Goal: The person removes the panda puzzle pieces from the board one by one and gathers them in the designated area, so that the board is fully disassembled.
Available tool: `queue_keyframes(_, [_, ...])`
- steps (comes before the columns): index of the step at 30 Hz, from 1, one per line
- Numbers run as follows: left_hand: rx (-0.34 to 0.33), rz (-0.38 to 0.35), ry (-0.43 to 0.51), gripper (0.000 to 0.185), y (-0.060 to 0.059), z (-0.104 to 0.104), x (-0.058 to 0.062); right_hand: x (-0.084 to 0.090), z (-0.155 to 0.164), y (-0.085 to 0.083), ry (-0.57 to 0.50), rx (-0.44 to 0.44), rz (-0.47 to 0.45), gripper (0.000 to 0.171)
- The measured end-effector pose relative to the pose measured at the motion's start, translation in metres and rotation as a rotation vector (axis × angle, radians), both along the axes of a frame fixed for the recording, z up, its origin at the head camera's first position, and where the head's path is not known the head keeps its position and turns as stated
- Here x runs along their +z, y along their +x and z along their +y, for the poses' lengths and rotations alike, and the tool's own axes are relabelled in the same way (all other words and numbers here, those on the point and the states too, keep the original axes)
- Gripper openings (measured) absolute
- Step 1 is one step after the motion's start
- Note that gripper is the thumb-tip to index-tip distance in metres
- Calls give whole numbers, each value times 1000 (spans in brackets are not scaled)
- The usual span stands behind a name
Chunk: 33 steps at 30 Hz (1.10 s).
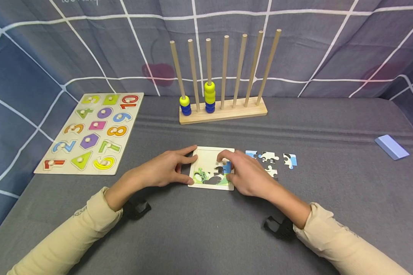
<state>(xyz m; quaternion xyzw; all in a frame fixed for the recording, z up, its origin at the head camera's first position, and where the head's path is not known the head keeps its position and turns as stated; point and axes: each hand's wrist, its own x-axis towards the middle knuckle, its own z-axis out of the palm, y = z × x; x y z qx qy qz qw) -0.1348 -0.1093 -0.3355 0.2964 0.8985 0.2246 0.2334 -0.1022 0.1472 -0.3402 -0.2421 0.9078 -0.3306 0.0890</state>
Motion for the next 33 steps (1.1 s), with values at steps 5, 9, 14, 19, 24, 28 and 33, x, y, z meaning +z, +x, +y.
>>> queue_keyframes(5, [-2,6,-5,71,0,0,0,-1,-1,-2,-7,0,-2,37])
queue_keyframes(9, [-2,5,-3,71,-1,0,-1,-2,-2,-3,-5,-7,-8,37])
queue_keyframes(14, [-5,5,4,71,-1,-1,-2,-1,-2,-3,-33,-5,-19,35])
queue_keyframes(19, [-6,8,9,71,-1,-1,-1,-2,0,-2,-72,-1,-39,33])
queue_keyframes(24, [-4,5,2,71,0,0,-1,-2,1,-1,-111,-19,-57,32])
queue_keyframes(28, [-4,8,-5,71,-1,0,-1,-2,2,0,-143,-33,-62,31])
queue_keyframes(33, [-1,6,-4,71,-1,0,-1,-2,5,2,-189,-34,-79,31])
